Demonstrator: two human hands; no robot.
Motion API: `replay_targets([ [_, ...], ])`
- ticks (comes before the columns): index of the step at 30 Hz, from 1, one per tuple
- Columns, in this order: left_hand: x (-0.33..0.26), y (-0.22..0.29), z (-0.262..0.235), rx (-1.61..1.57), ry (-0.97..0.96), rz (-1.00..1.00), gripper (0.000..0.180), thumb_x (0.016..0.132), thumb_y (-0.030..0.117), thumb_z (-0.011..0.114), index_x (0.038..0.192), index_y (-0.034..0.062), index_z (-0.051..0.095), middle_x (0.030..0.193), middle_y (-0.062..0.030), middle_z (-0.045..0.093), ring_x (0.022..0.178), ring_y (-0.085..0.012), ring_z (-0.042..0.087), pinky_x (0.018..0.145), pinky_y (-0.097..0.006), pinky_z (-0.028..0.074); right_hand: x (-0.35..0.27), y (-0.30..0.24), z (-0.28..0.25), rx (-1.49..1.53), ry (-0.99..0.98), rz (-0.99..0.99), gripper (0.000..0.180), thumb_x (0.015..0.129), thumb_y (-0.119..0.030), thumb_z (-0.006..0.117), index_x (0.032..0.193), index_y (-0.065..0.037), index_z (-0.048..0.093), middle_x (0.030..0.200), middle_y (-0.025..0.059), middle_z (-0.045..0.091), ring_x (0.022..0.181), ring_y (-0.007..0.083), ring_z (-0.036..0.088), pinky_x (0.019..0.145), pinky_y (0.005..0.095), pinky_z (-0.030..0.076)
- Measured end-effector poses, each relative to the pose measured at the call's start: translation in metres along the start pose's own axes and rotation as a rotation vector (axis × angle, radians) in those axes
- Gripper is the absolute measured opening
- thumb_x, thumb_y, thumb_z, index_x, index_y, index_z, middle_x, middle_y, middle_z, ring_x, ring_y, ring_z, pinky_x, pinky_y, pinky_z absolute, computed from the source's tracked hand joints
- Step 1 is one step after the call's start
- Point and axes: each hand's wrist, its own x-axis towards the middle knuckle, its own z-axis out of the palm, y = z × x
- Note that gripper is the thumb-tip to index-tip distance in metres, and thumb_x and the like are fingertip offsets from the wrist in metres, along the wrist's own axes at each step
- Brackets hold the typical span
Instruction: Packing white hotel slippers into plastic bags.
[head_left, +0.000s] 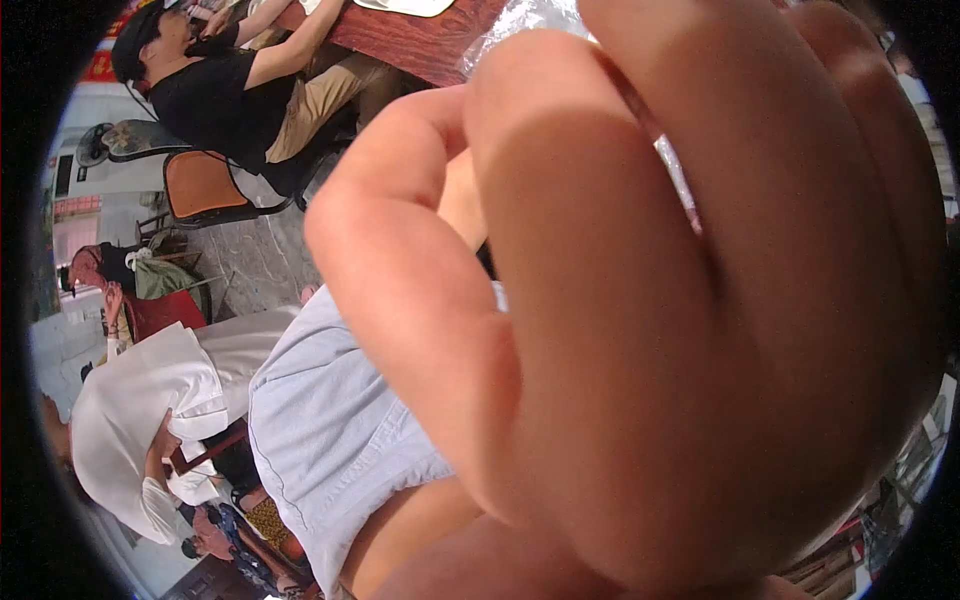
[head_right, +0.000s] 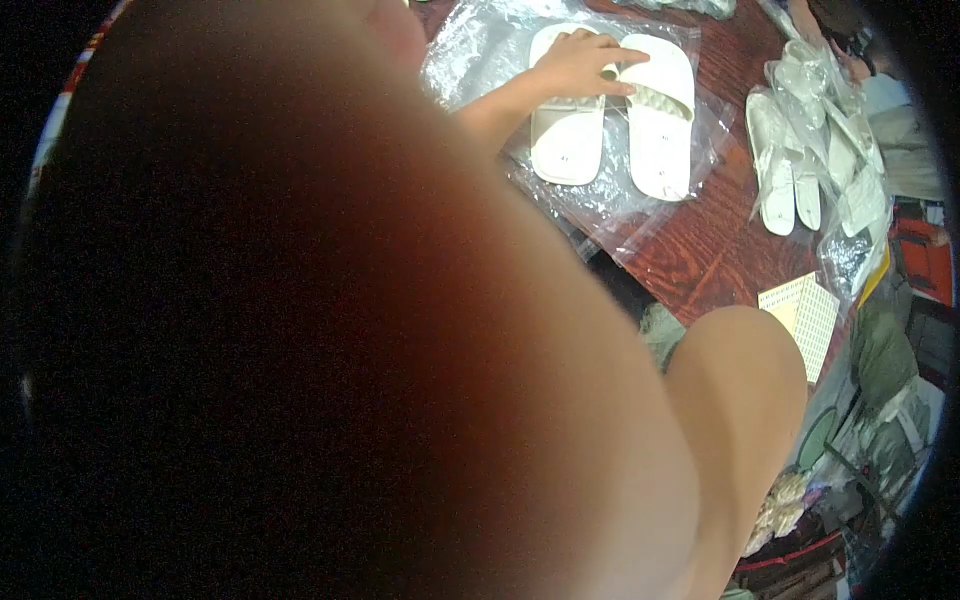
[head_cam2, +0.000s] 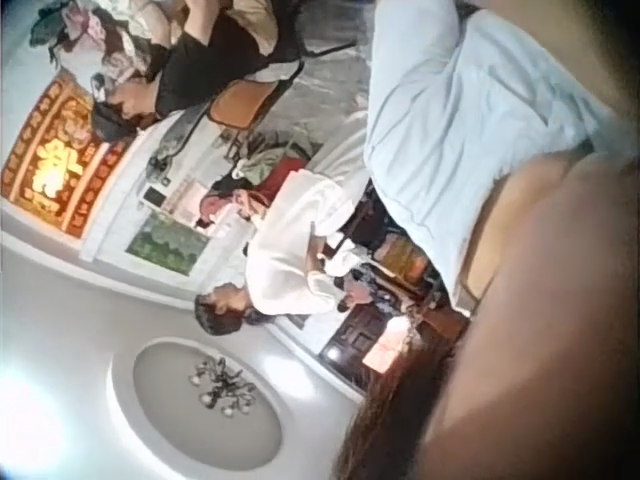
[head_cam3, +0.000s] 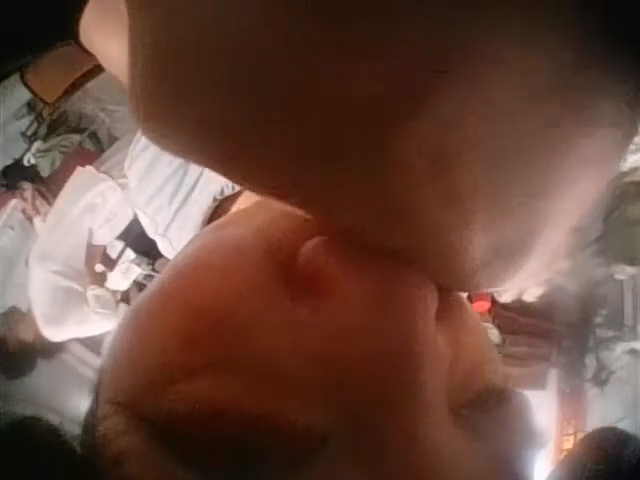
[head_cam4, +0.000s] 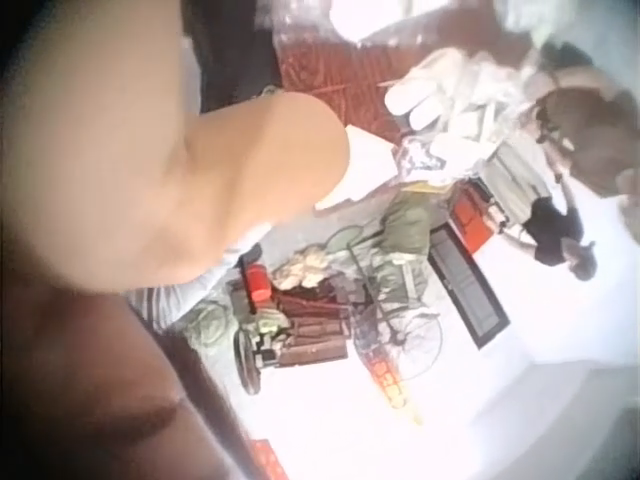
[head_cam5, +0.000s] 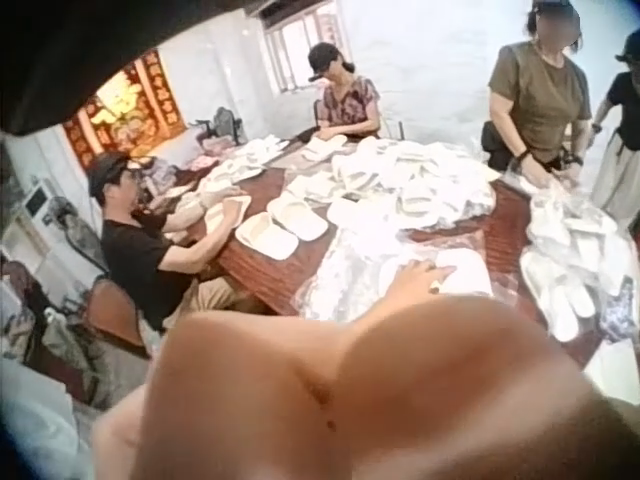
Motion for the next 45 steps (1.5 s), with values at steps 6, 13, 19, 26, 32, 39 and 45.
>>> replay_targets([
  [6, -0.003, -0.001, 0.006, 0.096, -0.103, 0.007, 0.058, 0.084, 0.061, 0.063, 0.135, 0.0339, 0.058, 0.127, -0.0088, 0.061, 0.12, -0.036, 0.052, 0.101, -0.052, 0.038, 0.007, -0.009, -0.007, -0.007, 0.013, -0.014, 0.03, 0.079, -0.024, 0.072, 0.1, -0.005, 0.064, 0.085, 0.009, 0.061, 0.08, 0.0318, 0.06, 0.068, 0.0395, 0.049],
  [13, 0.0, -0.005, 0.011, 0.049, -0.008, 0.038, 0.056, 0.083, 0.057, 0.065, 0.134, 0.0327, 0.059, 0.122, -0.0061, 0.061, 0.12, -0.031, 0.05, 0.101, -0.049, 0.036, -0.001, -0.018, -0.032, -0.102, -0.004, 0.109, 0.031, 0.078, -0.025, 0.072, 0.101, -0.005, 0.064, 0.085, 0.0084, 0.061, 0.08, 0.0319, 0.059, 0.067, 0.0397, 0.049],
  [19, 0.001, -0.007, 0.008, 0.006, -0.025, -0.014, 0.055, 0.08, 0.054, 0.068, 0.131, 0.0373, 0.06, 0.123, -0.006, 0.06, 0.122, -0.031, 0.049, 0.104, -0.05, 0.031, -0.137, 0.077, 0.059, -0.317, 0.165, 0.691, 0.014, 0.083, -0.012, 0.071, 0.091, -0.004, 0.062, 0.087, 0.0126, 0.061, 0.085, 0.0341, 0.059, 0.07, 0.0443, 0.049],
  [26, 0.001, -0.002, 0.002, 0.082, -0.035, -0.031, 0.057, 0.08, 0.046, 0.069, 0.135, 0.0349, 0.057, 0.121, -0.0081, 0.06, 0.12, -0.0326, 0.051, 0.101, -0.051, 0.034, -0.196, 0.096, 0.11, -0.451, 0.203, 0.742, 0.01, 0.084, -0.008, 0.066, 0.09, -0.004, 0.06, 0.087, 0.0132, 0.056, 0.087, 0.0339, 0.055, 0.076, 0.0448, 0.046],
  [32, 0.014, 0.023, -0.005, 0.273, -0.222, -0.103, 0.065, 0.082, 0.038, 0.066, 0.144, 0.0312, 0.047, 0.128, -0.0176, 0.056, 0.122, -0.0403, 0.049, 0.098, -0.057, 0.04, -0.194, 0.088, 0.11, -0.718, 0.129, 0.712, 0.006, 0.084, -0.01, 0.062, 0.088, -0.006, 0.06, 0.09, 0.0104, 0.057, 0.088, 0.0308, 0.055, 0.073, 0.0428, 0.044],
  [39, 0.021, 0.031, -0.003, 0.274, -0.143, -0.116, 0.057, 0.081, 0.037, 0.068, 0.135, 0.0227, 0.055, 0.117, -0.0181, 0.063, 0.112, -0.0399, 0.056, 0.093, -0.058, 0.042, -0.193, 0.088, 0.116, -0.705, 0.152, 0.754, 0.017, 0.082, -0.012, 0.065, 0.098, -0.007, 0.064, 0.097, 0.009, 0.058, 0.093, 0.0314, 0.056, 0.075, 0.0452, 0.044],
  [45, 0.036, 0.036, -0.069, 0.335, 0.005, -0.133, 0.043, 0.081, 0.037, 0.067, 0.119, 0.0175, 0.065, 0.11, -0.0169, 0.063, 0.113, -0.039, 0.055, 0.093, -0.06, 0.04, -0.195, 0.092, 0.111, -0.736, 0.045, 0.765, 0.026, 0.082, -0.014, 0.067, 0.107, -0.008, 0.066, 0.101, 0.0105, 0.058, 0.095, 0.0323, 0.055, 0.075, 0.0447, 0.043],
])
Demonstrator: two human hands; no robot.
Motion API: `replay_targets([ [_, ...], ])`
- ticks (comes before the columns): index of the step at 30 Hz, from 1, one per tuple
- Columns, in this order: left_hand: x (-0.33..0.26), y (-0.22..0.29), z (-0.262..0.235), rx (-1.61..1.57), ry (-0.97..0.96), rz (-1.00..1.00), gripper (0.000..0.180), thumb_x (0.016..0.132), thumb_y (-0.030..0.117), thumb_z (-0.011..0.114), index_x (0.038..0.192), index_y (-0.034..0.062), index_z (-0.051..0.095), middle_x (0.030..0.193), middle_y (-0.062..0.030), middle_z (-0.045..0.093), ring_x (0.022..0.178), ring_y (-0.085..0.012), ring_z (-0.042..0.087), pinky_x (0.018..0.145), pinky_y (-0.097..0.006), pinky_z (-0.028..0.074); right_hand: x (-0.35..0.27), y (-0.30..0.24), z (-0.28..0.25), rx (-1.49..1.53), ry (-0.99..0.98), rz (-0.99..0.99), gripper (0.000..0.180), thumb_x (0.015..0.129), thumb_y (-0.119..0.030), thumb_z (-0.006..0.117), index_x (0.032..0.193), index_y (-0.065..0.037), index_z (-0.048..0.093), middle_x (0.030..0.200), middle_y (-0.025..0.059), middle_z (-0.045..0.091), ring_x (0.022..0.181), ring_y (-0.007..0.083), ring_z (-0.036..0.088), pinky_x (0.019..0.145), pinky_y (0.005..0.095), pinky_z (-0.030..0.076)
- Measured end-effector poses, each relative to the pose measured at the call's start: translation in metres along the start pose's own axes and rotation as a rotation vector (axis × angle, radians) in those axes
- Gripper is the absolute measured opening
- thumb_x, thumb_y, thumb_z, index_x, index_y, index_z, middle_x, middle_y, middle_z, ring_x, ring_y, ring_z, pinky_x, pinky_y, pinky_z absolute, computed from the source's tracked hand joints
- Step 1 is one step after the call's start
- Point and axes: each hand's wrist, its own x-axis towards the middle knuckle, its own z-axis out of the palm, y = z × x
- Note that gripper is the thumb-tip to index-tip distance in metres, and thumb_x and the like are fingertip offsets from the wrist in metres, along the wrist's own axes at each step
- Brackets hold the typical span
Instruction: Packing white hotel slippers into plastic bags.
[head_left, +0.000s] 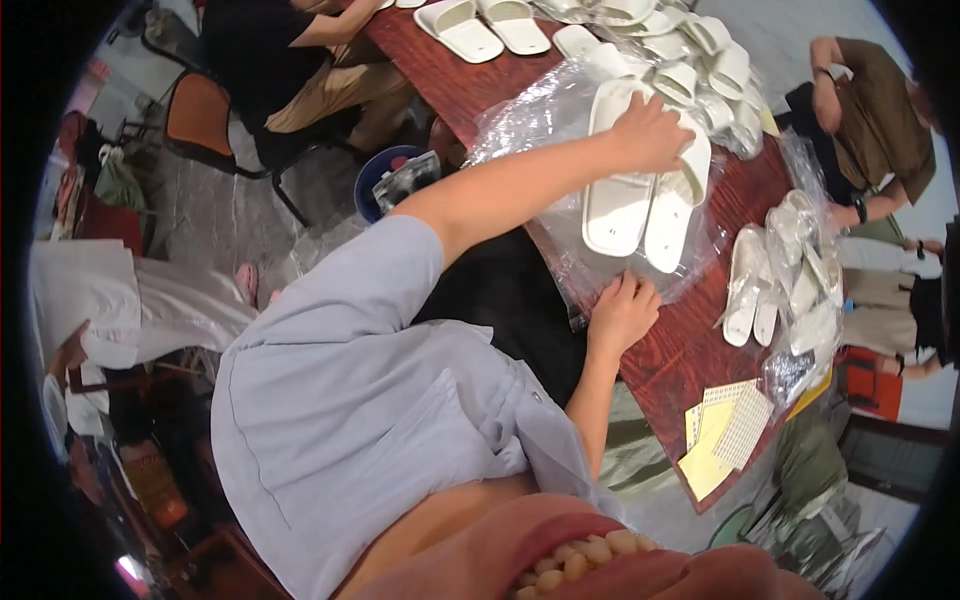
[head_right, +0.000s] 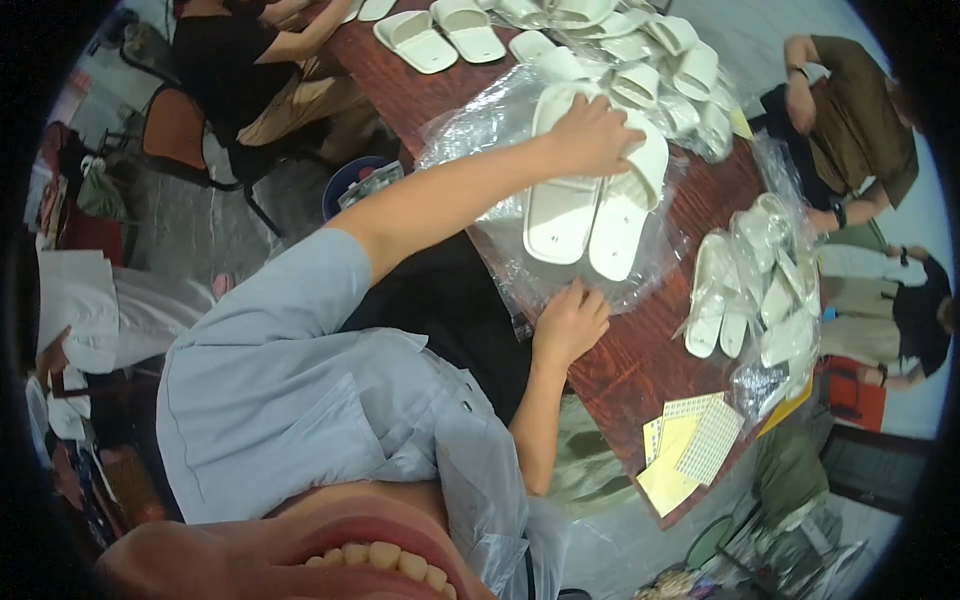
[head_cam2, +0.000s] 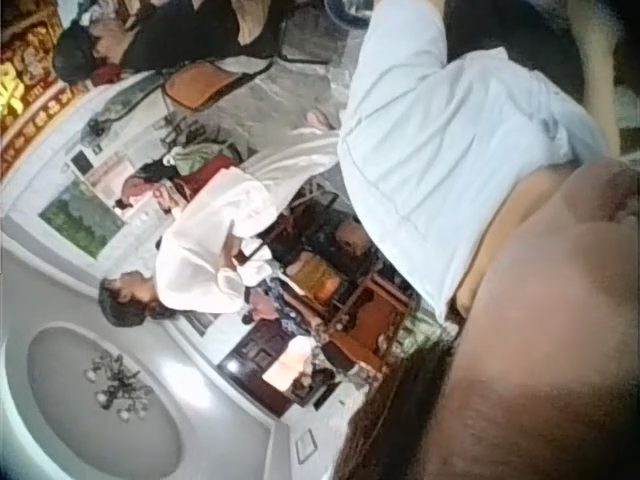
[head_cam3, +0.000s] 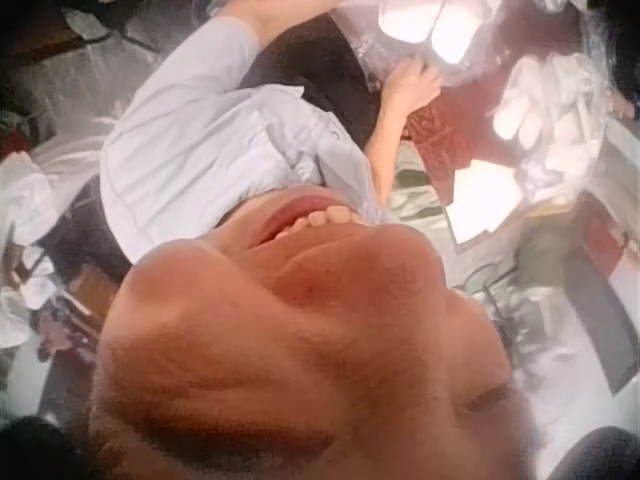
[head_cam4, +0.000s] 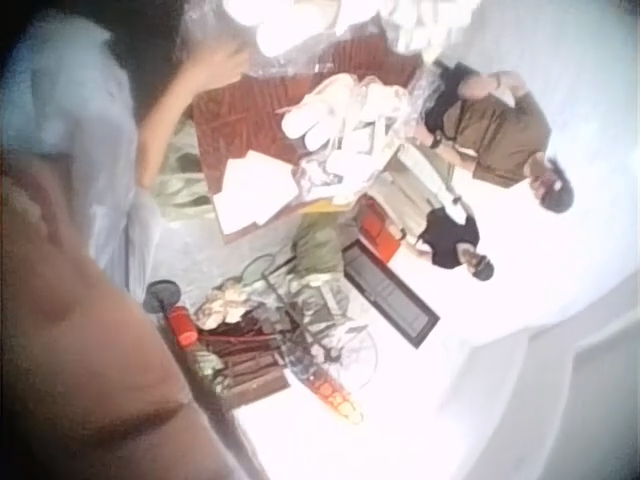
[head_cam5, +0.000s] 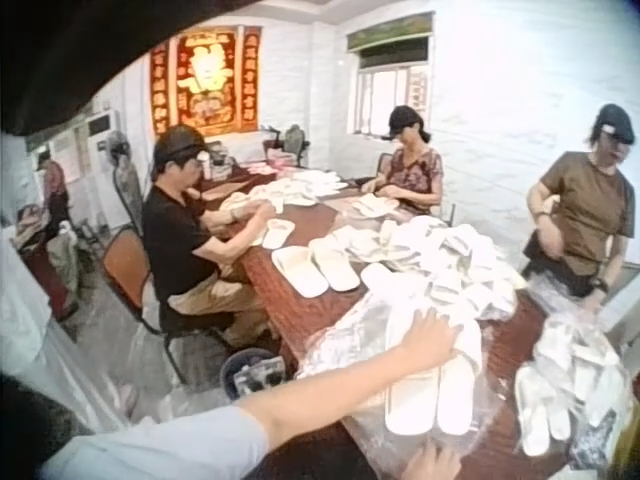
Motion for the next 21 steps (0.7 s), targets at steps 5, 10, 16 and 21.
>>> replay_targets([
  [5, 0.009, -0.093, -0.045, 0.034, 0.003, -0.115, 0.042, 0.082, 0.04, 0.066, 0.117, 0.0165, 0.068, 0.108, -0.0184, 0.066, 0.117, -0.0383, 0.056, 0.09, -0.065, 0.043, 0.0, 0.002, 0.001, -0.017, -0.021, 0.032, 0.024, 0.084, -0.015, 0.066, 0.107, -0.008, 0.066, 0.103, 0.0106, 0.058, 0.097, 0.0319, 0.054, 0.075, 0.0448, 0.042],
  [10, 0.034, -0.225, -0.048, 0.226, -0.038, -0.292, 0.046, 0.082, 0.038, 0.068, 0.123, 0.0168, 0.066, 0.108, -0.0186, 0.067, 0.102, -0.0381, 0.063, 0.087, -0.05, 0.05, -0.007, 0.006, -0.001, -0.019, -0.033, 0.065, 0.025, 0.084, -0.014, 0.066, 0.108, -0.009, 0.066, 0.104, 0.0112, 0.057, 0.098, 0.0322, 0.053, 0.075, 0.045, 0.041],
  [16, 0.058, -0.321, -0.075, 0.322, 0.176, -0.449, 0.056, 0.077, 0.038, 0.072, 0.127, 0.0148, 0.063, 0.113, -0.0205, 0.066, 0.109, -0.0406, 0.06, 0.09, -0.053, 0.05, -0.007, 0.001, -0.002, 0.037, -0.054, 0.08, 0.029, 0.082, -0.014, 0.067, 0.111, -0.008, 0.065, 0.105, 0.0119, 0.057, 0.099, 0.0332, 0.053, 0.078, 0.0454, 0.041],
  [21, 0.058, -0.24, -0.066, 0.086, 0.001, -0.154, 0.067, 0.076, 0.03, 0.076, 0.138, 0.0234, 0.052, 0.142, -0.0188, 0.047, 0.134, -0.0408, 0.037, 0.102, -0.069, 0.032, -0.002, -0.009, -0.004, 0.053, -0.063, 0.145, 0.031, 0.082, -0.014, 0.066, 0.112, -0.007, 0.064, 0.105, 0.0119, 0.057, 0.1, 0.0332, 0.053, 0.081, 0.0462, 0.041],
])
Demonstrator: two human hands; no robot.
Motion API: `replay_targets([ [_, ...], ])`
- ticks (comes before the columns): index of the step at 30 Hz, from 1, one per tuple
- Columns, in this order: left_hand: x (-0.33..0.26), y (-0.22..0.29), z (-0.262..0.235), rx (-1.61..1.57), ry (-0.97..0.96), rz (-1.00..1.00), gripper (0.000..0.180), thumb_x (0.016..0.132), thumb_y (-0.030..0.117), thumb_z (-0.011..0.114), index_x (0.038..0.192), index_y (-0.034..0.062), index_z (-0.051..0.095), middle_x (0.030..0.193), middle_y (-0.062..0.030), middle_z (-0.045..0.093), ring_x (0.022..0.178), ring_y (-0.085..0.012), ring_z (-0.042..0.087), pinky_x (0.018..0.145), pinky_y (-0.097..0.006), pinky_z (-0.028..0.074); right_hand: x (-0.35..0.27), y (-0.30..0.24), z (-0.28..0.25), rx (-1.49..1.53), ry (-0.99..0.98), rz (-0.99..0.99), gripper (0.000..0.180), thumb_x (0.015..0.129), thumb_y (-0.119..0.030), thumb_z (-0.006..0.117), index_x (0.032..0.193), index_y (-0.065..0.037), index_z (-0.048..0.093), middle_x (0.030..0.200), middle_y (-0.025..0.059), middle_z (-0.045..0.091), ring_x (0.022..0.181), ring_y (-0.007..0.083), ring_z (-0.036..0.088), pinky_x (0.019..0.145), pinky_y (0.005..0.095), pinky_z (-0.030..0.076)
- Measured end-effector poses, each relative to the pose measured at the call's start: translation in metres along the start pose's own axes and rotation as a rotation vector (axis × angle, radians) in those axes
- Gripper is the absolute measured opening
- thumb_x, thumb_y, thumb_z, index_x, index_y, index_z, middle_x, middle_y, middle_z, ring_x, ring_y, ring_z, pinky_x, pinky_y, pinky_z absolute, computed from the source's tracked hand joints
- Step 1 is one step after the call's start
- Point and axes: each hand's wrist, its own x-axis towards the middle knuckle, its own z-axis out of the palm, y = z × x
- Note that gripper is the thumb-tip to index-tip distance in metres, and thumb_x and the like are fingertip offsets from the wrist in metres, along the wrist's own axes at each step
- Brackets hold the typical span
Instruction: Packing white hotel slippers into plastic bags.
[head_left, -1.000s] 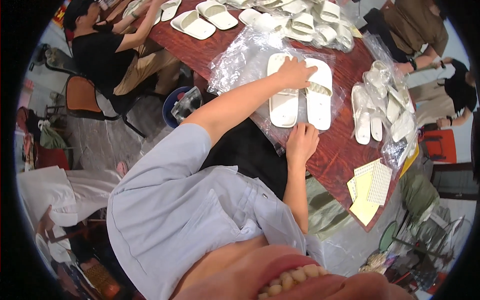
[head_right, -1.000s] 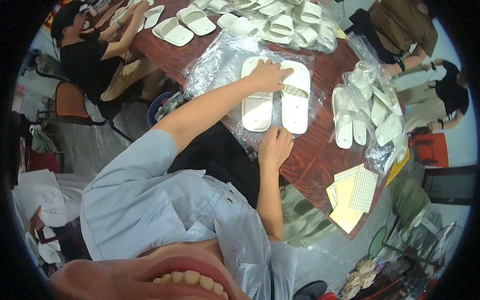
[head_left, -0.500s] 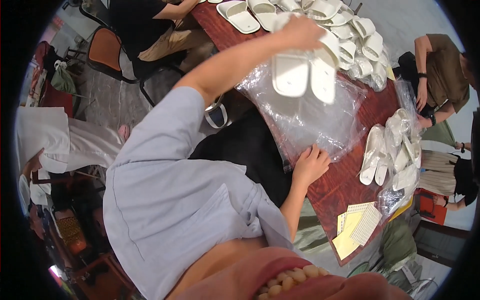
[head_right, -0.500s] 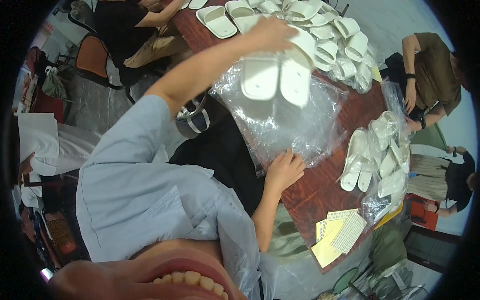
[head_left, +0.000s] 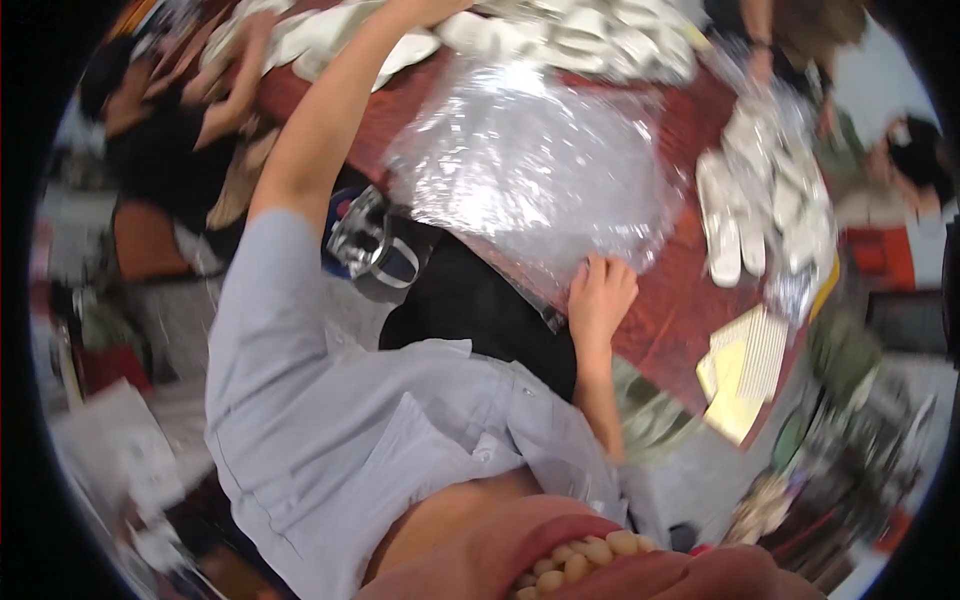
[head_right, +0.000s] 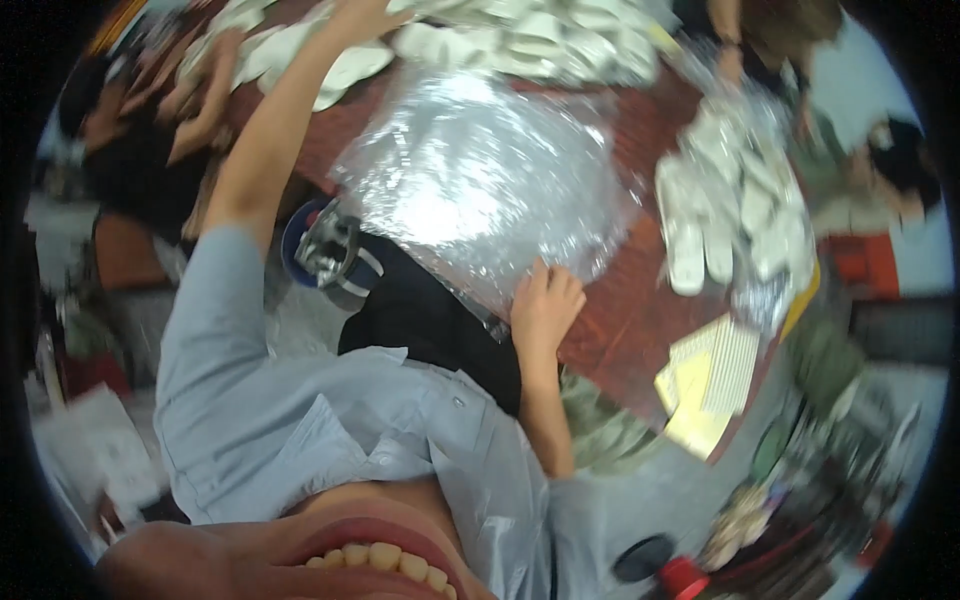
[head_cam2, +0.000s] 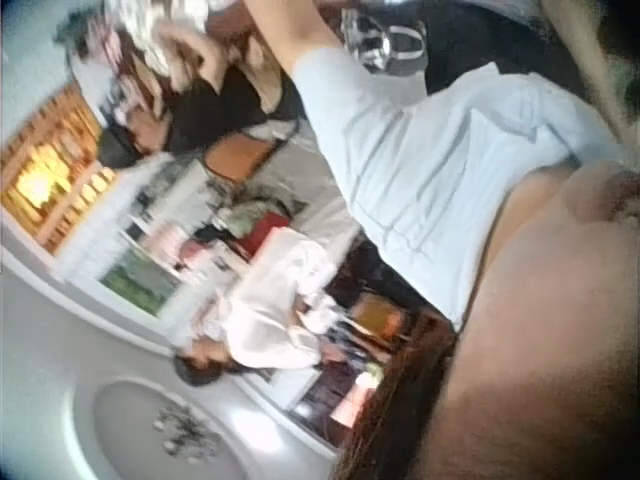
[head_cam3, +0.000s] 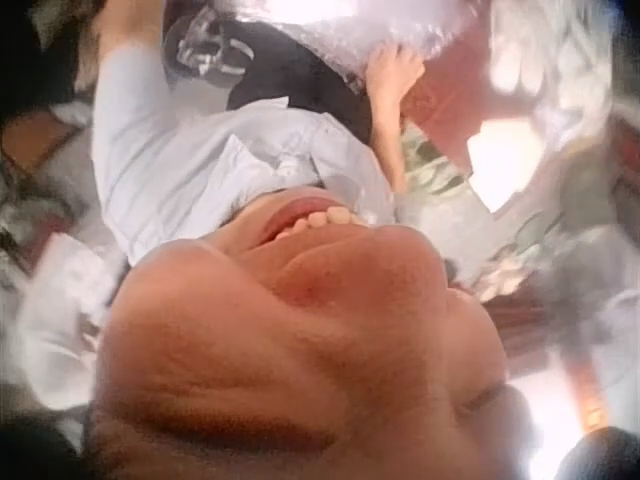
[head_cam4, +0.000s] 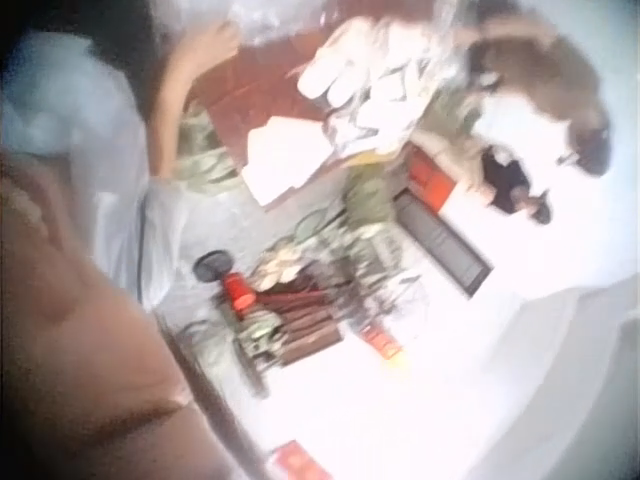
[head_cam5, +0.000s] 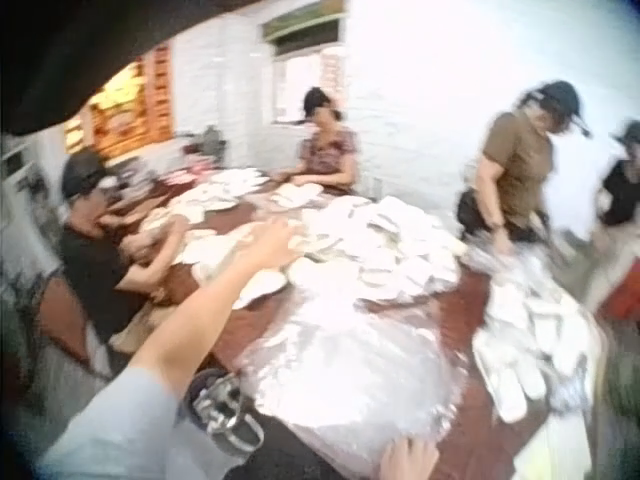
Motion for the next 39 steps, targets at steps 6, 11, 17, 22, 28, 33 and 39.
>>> replay_targets([
  [6, -0.156, 0.215, 0.058, -0.202, -0.133, 0.486, 0.042, 0.091, 0.036, 0.063, 0.133, 0.0299, 0.06, 0.126, -0.0145, 0.057, 0.122, -0.0328, 0.052, 0.096, -0.055, 0.042, 0.006, 0.003, 0.004, 0.094, 0.092, -0.074, 0.025, 0.077, -0.012, 0.063, 0.102, -0.006, 0.065, 0.094, 0.01, 0.054, 0.095, 0.0309, 0.052, 0.081, 0.0456, 0.04],
  [11, -0.214, 0.277, 0.12, -0.278, -0.06, 0.456, 0.036, 0.092, 0.028, 0.059, 0.128, 0.024, 0.063, 0.126, -0.0175, 0.053, 0.127, -0.0363, 0.045, 0.1, -0.056, 0.037, 0.001, 0.011, 0.004, 0.093, 0.169, -0.049, 0.015, 0.078, -0.013, 0.063, 0.091, -0.007, 0.064, 0.092, 0.0098, 0.055, 0.093, 0.0305, 0.052, 0.081, 0.0453, 0.04],
  [17, -0.215, 0.253, 0.138, -0.171, -0.04, 0.451, 0.04, 0.093, 0.03, 0.056, 0.133, 0.03, 0.06, 0.136, -0.0213, 0.051, 0.129, -0.0364, 0.046, 0.1, -0.054, 0.036, 0.0, -0.001, 0.007, 0.162, 0.124, -0.018, 0.026, 0.082, -0.013, 0.059, 0.107, -0.013, 0.067, 0.104, 0.0141, 0.063, 0.103, 0.0325, 0.057, 0.089, 0.0474, 0.04],
  [22, -0.215, 0.264, 0.141, -0.167, -0.023, 0.48, 0.038, 0.1, 0.036, 0.052, 0.138, 0.0363, 0.054, 0.137, -0.0106, 0.05, 0.13, -0.0294, 0.044, 0.105, -0.052, 0.031, -0.005, 0.009, 0.007, 0.027, 0.224, -0.041, 0.025, 0.079, -0.015, 0.061, 0.102, -0.006, 0.066, 0.097, 0.0093, 0.059, 0.098, 0.0278, 0.053, 0.082, 0.0431, 0.04],
  [28, -0.208, 0.252, 0.142, -0.165, 0.033, 0.488, 0.038, 0.099, 0.034, 0.053, 0.137, 0.0371, 0.055, 0.136, -0.0104, 0.05, 0.128, -0.0297, 0.046, 0.104, -0.05, 0.032, 0.006, 0.004, 0.011, 0.102, 0.193, -0.065, 0.025, 0.082, -0.016, 0.059, 0.102, -0.003, 0.067, 0.1, 0.0133, 0.061, 0.1, 0.0315, 0.053, 0.089, 0.0479, 0.039],
  [33, -0.214, 0.262, 0.138, -0.166, 0.024, 0.499, 0.037, 0.096, 0.032, 0.057, 0.133, 0.0323, 0.059, 0.131, -0.0122, 0.052, 0.123, -0.0316, 0.049, 0.097, -0.054, 0.037, 0.004, 0.008, 0.014, 0.254, 0.153, 0.062, 0.02, 0.08, -0.012, 0.061, 0.098, -0.008, 0.069, 0.098, 0.0139, 0.062, 0.1, 0.0333, 0.055, 0.088, 0.0461, 0.041],
  [39, -0.227, 0.27, 0.124, -0.224, 0.011, 0.424, 0.037, 0.09, 0.026, 0.061, 0.127, 0.026, 0.062, 0.129, -0.0158, 0.051, 0.125, -0.0354, 0.045, 0.099, -0.055, 0.036, 0.029, 0.057, -0.028, 0.547, 0.375, 0.139, 0.017, 0.079, -0.004, 0.069, 0.096, -0.005, 0.071, 0.093, 0.0129, 0.067, 0.088, 0.0304, 0.065, 0.079, 0.0394, 0.052],
])
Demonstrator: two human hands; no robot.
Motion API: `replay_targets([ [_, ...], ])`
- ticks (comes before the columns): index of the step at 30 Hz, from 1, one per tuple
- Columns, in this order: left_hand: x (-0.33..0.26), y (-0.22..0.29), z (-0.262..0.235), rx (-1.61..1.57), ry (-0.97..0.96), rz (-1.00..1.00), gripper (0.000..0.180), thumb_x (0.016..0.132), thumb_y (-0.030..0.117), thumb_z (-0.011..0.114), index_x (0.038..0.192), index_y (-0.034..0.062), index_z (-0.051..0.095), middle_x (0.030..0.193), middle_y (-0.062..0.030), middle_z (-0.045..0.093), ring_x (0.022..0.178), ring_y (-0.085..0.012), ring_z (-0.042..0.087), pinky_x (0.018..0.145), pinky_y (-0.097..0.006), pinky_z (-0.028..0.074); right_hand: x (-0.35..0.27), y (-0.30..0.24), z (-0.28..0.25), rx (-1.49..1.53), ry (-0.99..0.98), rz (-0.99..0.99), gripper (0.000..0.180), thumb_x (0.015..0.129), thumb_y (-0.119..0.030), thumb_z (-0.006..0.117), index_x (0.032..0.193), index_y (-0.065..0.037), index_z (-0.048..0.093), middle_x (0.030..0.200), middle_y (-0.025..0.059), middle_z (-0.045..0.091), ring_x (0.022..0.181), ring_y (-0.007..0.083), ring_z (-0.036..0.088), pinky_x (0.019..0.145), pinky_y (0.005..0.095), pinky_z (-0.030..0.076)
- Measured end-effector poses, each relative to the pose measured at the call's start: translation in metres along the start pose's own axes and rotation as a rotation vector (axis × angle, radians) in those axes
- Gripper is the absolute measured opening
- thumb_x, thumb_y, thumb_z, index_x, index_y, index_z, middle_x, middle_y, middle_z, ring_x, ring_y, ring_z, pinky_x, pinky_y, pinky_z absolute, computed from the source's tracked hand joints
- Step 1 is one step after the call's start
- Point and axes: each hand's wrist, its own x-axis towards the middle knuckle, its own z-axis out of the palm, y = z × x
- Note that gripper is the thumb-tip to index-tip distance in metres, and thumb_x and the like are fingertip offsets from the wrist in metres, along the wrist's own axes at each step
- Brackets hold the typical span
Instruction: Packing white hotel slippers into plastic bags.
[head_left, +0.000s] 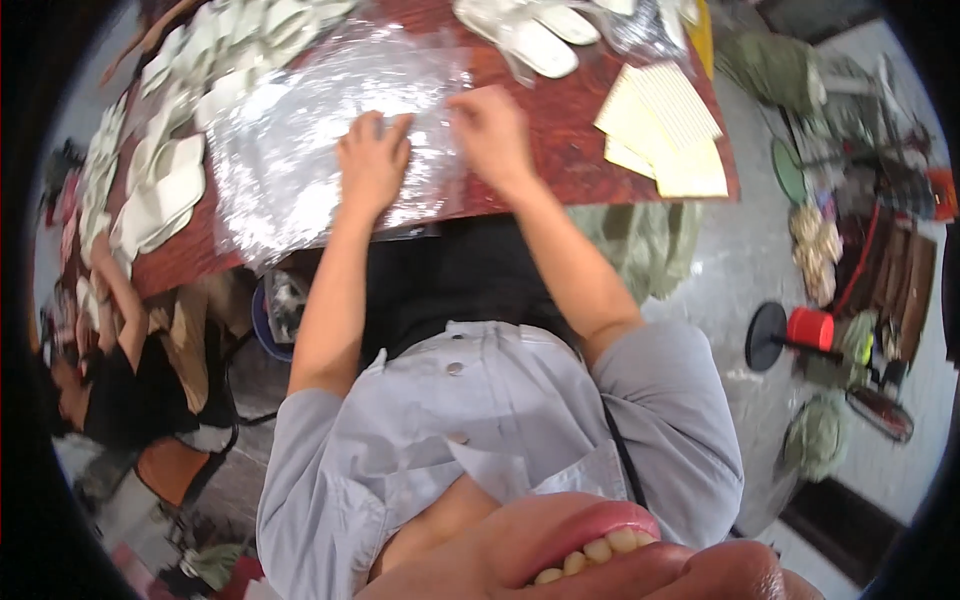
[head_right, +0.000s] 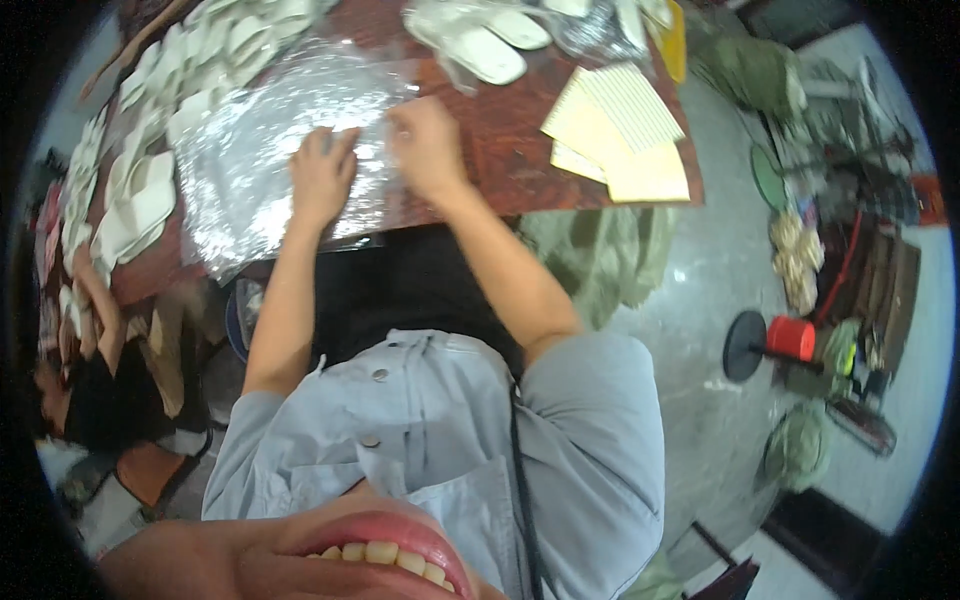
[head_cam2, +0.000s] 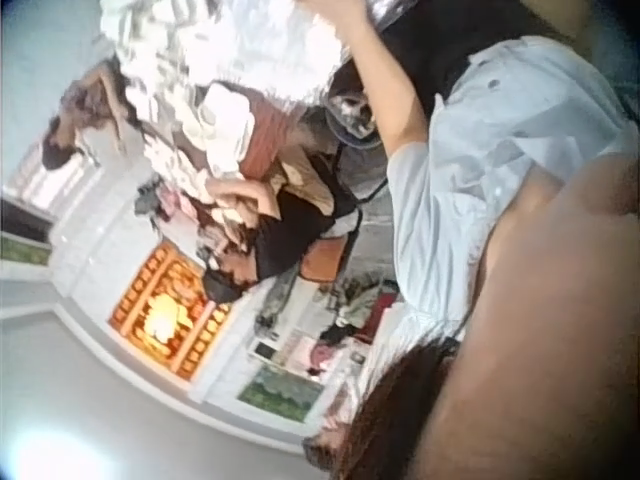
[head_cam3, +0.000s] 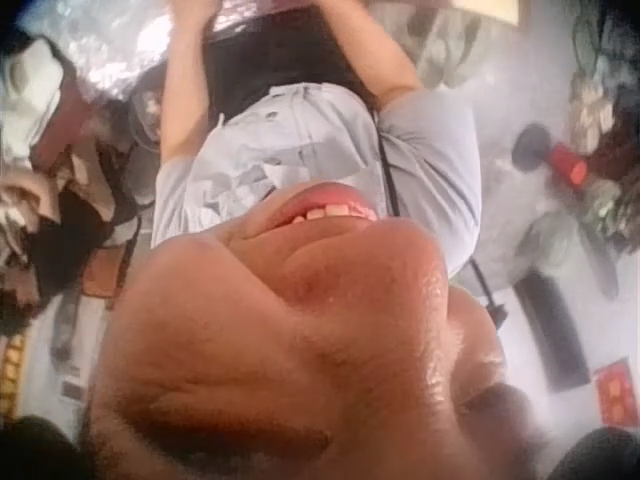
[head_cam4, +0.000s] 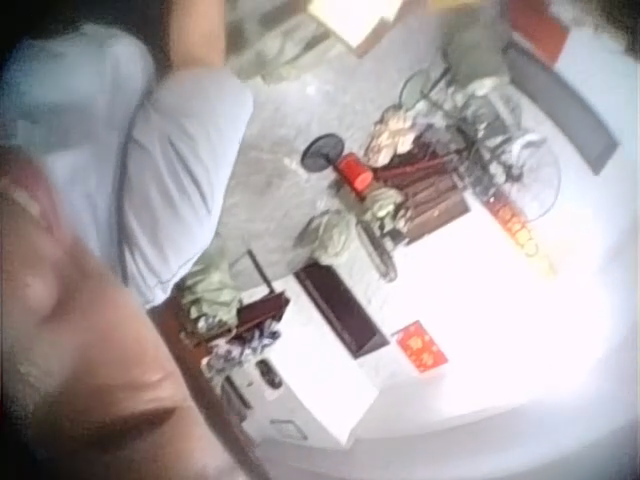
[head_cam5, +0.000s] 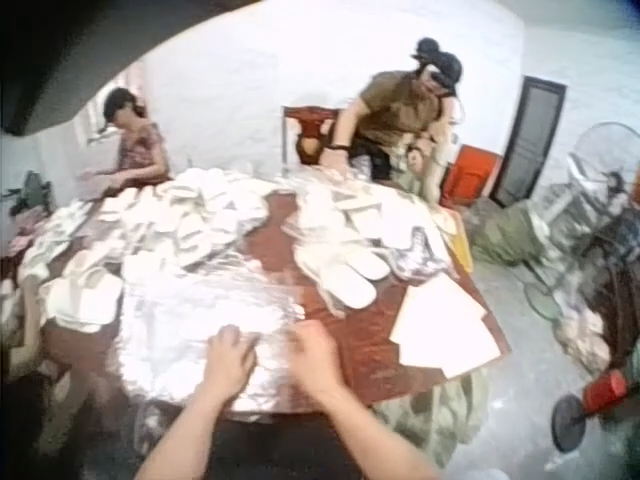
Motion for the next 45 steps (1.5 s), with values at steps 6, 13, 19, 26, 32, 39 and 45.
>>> replay_targets([
  [6, 0.002, 0.005, 0.004, -0.11, 0.014, -0.002, 0.038, 0.088, 0.028, 0.062, 0.126, 0.0251, 0.063, 0.127, -0.0174, 0.05, 0.126, -0.0346, 0.042, 0.103, -0.053, 0.032, 0.092, 0.103, -0.064, -0.393, 0.087, 0.105, 0.015, 0.079, -0.004, 0.063, 0.09, -0.001, 0.072, 0.098, 0.022, 0.066, 0.094, 0.0389, 0.062, 0.086, 0.0448, 0.049],
  [13, 0.001, 0.0, -0.001, -0.07, -0.002, -0.04, 0.041, 0.088, 0.027, 0.063, 0.13, 0.0253, 0.06, 0.128, -0.0153, 0.049, 0.127, -0.034, 0.041, 0.102, -0.052, 0.032, 0.158, 0.199, -0.035, -0.53, -0.231, 0.126, 0.029, 0.075, -0.015, 0.073, 0.099, 0.001, 0.066, 0.101, 0.024, 0.067, 0.099, 0.0438, 0.062, 0.086, 0.0458, 0.049],
  [19, -0.013, -0.008, 0.005, -0.051, 0.036, -0.035, 0.042, 0.088, 0.026, 0.063, 0.129, 0.0255, 0.059, 0.124, -0.0144, 0.049, 0.126, -0.0349, 0.042, 0.101, -0.052, 0.033, 0.188, 0.288, 0.024, -1.102, -0.648, 0.039, 0.063, 0.074, -0.022, 0.074, 0.131, -0.002, 0.055, 0.132, 0.0214, 0.057, 0.128, 0.0351, 0.051, 0.11, 0.038, 0.039],
  [26, 0.01, 0.016, -0.006, -0.17, 0.062, 0.052, 0.069, 0.078, 0.06, 0.069, 0.138, 0.0293, 0.054, 0.136, -0.0211, 0.047, 0.132, -0.0413, 0.037, 0.105, -0.057, 0.029, 0.23, 0.343, -0.054, -0.785, -0.154, -0.176, 0.041, 0.08, -0.033, 0.067, 0.112, -0.007, 0.072, 0.098, 0.0205, 0.071, 0.094, 0.0349, 0.068, 0.083, 0.0431, 0.054],
  [32, 0.012, 0.021, -0.009, -0.087, -0.17, 0.008, 0.069, 0.075, 0.055, 0.074, 0.133, 0.0223, 0.058, 0.135, -0.0222, 0.048, 0.132, -0.0457, 0.037, 0.103, -0.059, 0.032, 0.203, 0.262, -0.074, -0.652, -0.254, -0.059, 0.044, 0.085, -0.025, 0.061, 0.115, 0.006, 0.066, 0.109, 0.0247, 0.069, 0.1, 0.0349, 0.066, 0.094, 0.0405, 0.049],
  [39, 0.014, 0.036, -0.017, -0.128, -0.236, 0.141, 0.036, 0.08, 0.031, 0.073, 0.105, 0.0062, 0.066, 0.114, -0.0119, 0.059, 0.119, -0.0305, 0.051, 0.092, -0.044, 0.045, 0.185, 0.088, -0.101, 0.047, -0.233, 0.431, 0.037, 0.091, -0.005, 0.057, 0.125, 0.008, 0.06, 0.112, 0.0169, 0.069, 0.101, 0.0222, 0.064, 0.089, 0.0308, 0.05],
  [45, 0.012, 0.043, -0.001, -0.219, -0.182, 0.186, 0.024, 0.089, 0.026, 0.065, 0.104, 0.008, 0.068, 0.102, -0.0081, 0.066, 0.102, -0.0255, 0.062, 0.09, -0.041, 0.048, 0.182, -0.012, -0.07, 0.13, -0.284, 0.003, 0.037, 0.085, -0.008, 0.065, 0.121, 0.002, 0.066, 0.104, 0.0157, 0.07, 0.095, 0.0187, 0.065, 0.085, 0.0305, 0.05],
])
